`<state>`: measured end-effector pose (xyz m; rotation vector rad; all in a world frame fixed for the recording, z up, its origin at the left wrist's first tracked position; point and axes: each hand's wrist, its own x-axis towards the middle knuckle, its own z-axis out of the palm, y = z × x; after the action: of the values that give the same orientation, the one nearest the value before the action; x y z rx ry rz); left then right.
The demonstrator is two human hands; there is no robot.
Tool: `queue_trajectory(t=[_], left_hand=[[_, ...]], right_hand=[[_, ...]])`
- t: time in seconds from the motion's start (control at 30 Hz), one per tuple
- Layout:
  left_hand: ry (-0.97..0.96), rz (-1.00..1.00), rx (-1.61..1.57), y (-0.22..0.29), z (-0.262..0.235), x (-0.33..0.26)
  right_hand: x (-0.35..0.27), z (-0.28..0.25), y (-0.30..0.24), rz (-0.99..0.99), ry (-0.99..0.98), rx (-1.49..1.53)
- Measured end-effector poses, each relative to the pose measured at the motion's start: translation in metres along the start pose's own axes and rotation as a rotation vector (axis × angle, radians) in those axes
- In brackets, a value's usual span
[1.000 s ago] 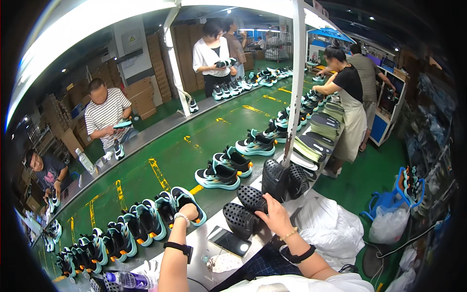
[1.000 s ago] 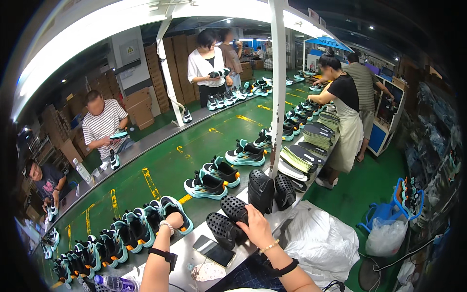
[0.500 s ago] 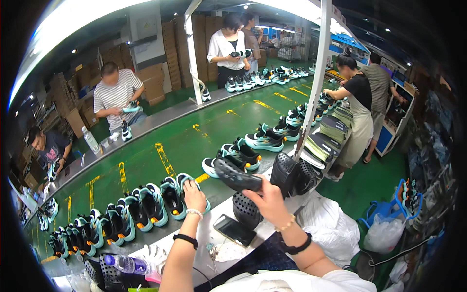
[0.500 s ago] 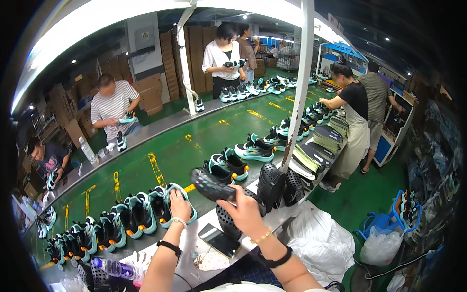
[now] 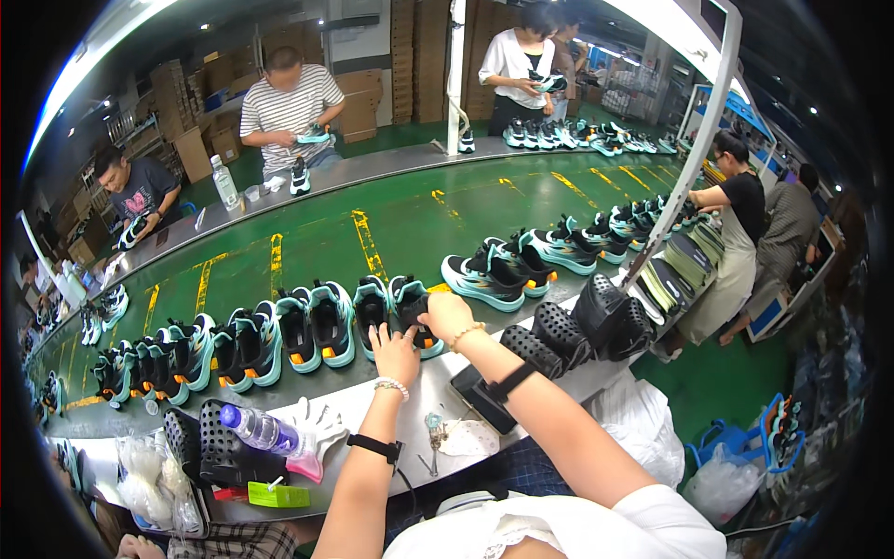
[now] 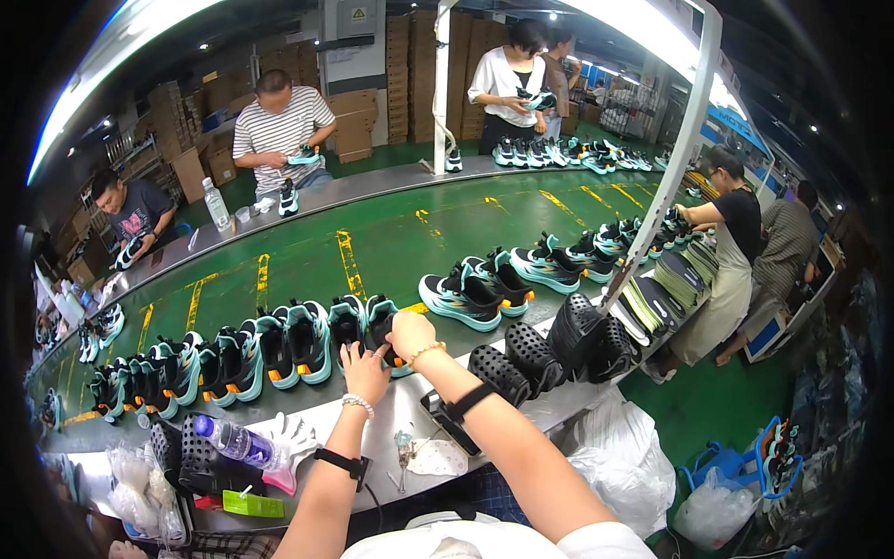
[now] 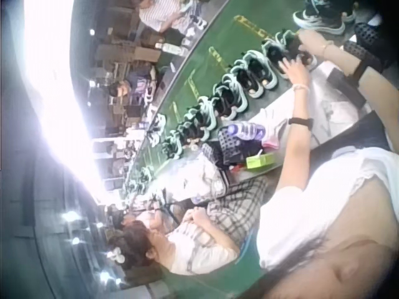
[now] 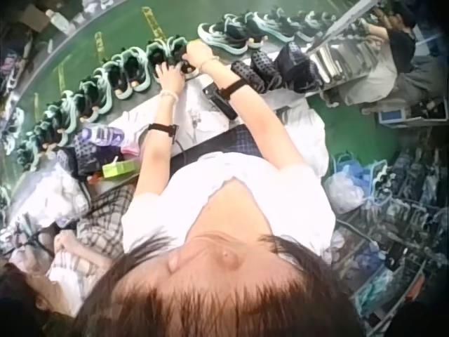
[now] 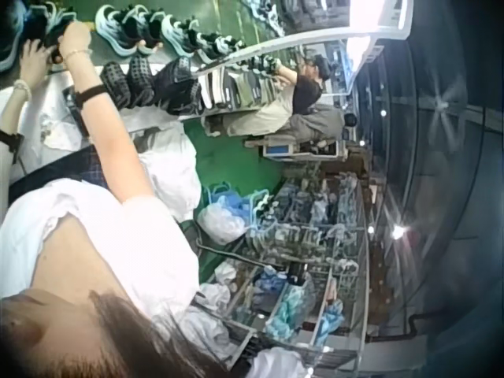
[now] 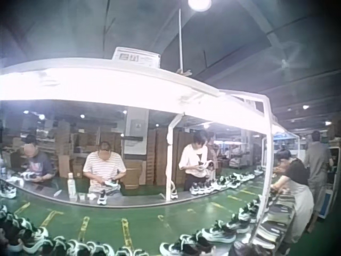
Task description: Checking and arranging shoes on a production line conveyor belt.
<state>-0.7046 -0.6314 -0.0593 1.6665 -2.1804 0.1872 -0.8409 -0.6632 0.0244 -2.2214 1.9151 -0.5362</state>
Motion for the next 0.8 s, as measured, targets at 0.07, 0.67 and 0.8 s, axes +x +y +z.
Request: queue_trajectory(t=[0.07, 0.67, 0.8], left_hand=[[0.031, -0.001, -0.045, -0.009, 0.004, -0.003], [0.099, -0.066, -0.112, -0.014, 0.013, -0.001], [0.187, -0.059, -0.119, -0.002, 0.011, 0.019]], right_hand=[[0.015, 0.023, -0.012, 0.003, 0.03, -0.019], [0.077, 0.098, -0.016, 0.241, -0.208, 0.048], [0.055, 0.072, 0.002, 0.092, -0.022, 0.268]])
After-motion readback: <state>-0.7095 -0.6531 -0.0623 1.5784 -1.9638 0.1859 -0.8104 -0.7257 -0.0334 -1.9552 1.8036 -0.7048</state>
